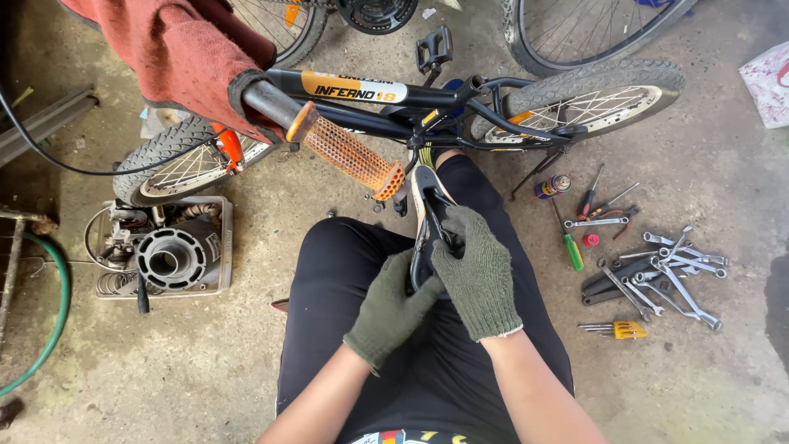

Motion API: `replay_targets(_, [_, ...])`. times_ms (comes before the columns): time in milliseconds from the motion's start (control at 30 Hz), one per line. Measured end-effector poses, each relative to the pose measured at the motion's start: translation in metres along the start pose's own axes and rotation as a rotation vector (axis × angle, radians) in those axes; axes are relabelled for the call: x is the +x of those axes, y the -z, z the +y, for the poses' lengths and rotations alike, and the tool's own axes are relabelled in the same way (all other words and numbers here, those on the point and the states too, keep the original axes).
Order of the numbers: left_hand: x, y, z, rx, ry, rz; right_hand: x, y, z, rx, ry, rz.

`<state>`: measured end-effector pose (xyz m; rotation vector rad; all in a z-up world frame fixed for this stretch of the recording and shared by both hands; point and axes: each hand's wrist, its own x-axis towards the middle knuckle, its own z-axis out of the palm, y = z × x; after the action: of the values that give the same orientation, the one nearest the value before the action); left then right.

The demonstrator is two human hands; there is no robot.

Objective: The person uses a wrench to loosen and remove a bolt from the bicycle seat post clamp. They then detach the seat post and handle the seat and post assembly.

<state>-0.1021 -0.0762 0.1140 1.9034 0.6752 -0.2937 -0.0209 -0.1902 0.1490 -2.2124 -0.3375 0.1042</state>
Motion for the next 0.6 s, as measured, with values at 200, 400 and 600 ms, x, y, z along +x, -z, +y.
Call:
replay_targets(200, [0.035, 0.023, 0.014, -0.420, 0.105, -0.099, -0.006, -0.023, 0.015, -0.108, -0.269, -0.019])
replay_targets(400, [0.071, 0.001, -0.016, -0.375, 0.246, -0.263, 0.000, -0.021, 0.015, -0.269, -0.441, -0.345])
replay_targets(600, [0.077, -0.010, -0.041, -0.754, 0.372, -0.362, -0.012, -0.015, 0.019, -0.182, 0.080, -0.133])
